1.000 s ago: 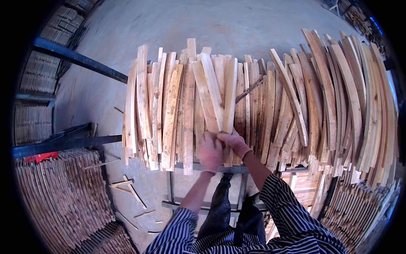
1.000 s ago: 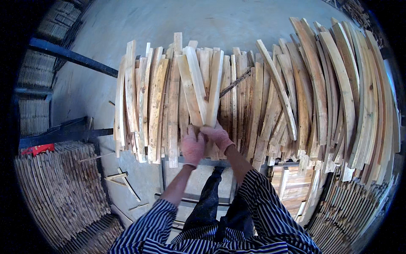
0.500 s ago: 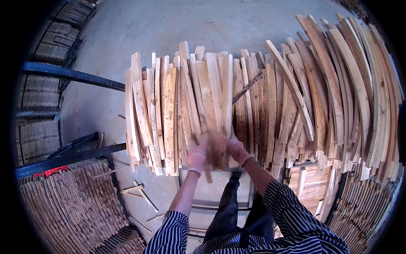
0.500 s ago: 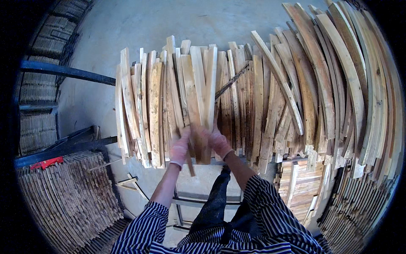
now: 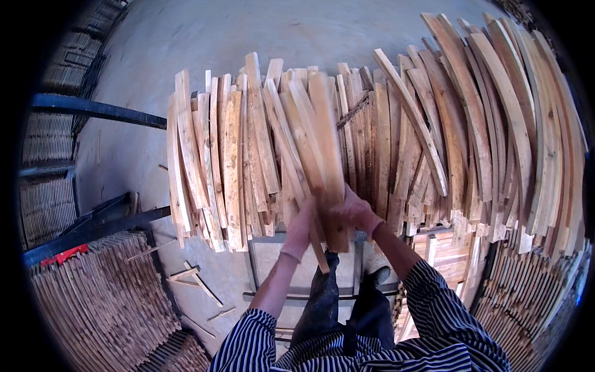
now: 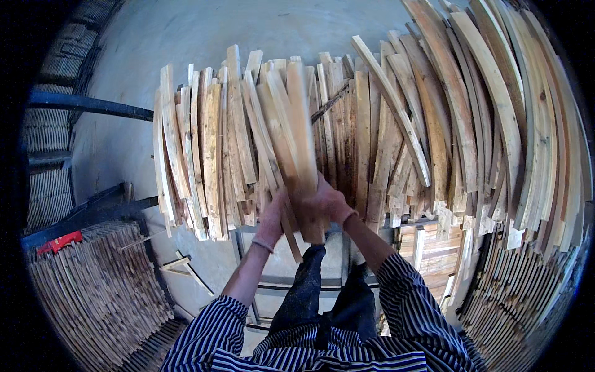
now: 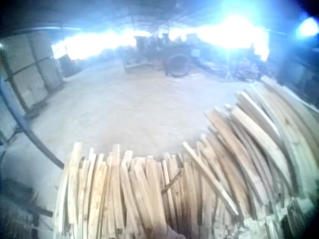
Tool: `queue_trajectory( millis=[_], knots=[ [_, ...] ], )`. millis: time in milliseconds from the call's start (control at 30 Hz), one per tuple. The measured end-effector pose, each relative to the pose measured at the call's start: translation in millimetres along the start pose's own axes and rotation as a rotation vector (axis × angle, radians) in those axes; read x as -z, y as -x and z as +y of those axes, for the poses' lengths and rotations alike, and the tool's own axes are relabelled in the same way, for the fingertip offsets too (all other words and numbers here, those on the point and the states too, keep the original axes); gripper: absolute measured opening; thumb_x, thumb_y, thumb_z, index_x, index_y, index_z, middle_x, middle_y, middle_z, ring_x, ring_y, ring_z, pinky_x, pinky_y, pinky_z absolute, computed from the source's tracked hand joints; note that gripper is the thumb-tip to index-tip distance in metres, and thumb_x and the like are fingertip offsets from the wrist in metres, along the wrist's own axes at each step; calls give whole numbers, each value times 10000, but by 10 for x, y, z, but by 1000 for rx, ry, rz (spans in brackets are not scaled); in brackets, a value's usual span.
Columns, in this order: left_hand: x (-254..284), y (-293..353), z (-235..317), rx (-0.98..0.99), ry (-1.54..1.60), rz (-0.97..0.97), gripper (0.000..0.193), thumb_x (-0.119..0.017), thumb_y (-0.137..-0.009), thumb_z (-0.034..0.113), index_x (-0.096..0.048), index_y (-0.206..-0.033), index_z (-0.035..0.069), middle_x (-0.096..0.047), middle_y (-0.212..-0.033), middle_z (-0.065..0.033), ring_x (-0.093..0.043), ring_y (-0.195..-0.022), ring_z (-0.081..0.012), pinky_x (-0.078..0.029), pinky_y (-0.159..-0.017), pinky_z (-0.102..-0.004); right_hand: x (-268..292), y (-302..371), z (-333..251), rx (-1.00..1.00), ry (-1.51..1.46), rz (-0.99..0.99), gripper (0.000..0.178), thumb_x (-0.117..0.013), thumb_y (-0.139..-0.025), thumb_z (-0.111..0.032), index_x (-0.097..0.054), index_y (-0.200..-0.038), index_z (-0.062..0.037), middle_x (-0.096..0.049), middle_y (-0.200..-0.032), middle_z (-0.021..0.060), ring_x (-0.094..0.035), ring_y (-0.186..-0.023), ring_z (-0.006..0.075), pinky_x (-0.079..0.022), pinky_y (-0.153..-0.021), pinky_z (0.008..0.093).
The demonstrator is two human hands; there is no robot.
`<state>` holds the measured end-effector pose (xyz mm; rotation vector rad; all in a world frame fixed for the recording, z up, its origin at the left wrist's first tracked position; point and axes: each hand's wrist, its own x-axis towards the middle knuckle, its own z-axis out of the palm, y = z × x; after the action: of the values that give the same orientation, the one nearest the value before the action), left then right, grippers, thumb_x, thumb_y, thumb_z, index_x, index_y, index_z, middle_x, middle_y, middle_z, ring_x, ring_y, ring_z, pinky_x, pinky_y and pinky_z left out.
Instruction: The person repeatedly picks up bundles of thin wooden planks from a pile on the floor and stacks them onto a metal rack. They wear pink gloves and handle the wood by hand, aligning the planks as they place them on the rack.
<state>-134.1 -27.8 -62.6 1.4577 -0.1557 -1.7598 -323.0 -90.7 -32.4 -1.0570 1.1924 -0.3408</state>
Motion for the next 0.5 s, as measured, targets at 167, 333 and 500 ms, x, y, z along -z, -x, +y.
queue_trajectory(
  millis=[167,333,500],
  knots=[
    [98,668,-516,269,166,-269,548,-622,-1034,276,-460,-1529,103,-587,-1446,-75,-551,-1326,-230,-428,-1143,-394,200,1067,-40,-191,173,-72,1123,-877,-778,-302,-184,-1623,-43,-607,-1379,211,-624,-1210,300,-514,-1031,383],
    [-69,270,68,245,199,-243,578,-741,-916,303,-566,-1433,114,-649,-1351,-77,-614,-1232,-271,-469,-1126,-452,-158,1284,617,65,-2,62,1190,-900,-736,-368,-178,-1627,-50,-528,-1476,239,-558,-1316,308,-492,-1070,373],
    [-259,442,-121,180,-15,-427,558,-756,-876,269,-595,-1386,109,-644,-1351,-113,-610,-1260,-301,-502,-1093,-463,235,1895,290,-226,-14,3,1202,-871,-751,-395,-125,-1629,-54,-559,-1445,256,-617,-1261,373,-482,-1102,454]
  ],
)
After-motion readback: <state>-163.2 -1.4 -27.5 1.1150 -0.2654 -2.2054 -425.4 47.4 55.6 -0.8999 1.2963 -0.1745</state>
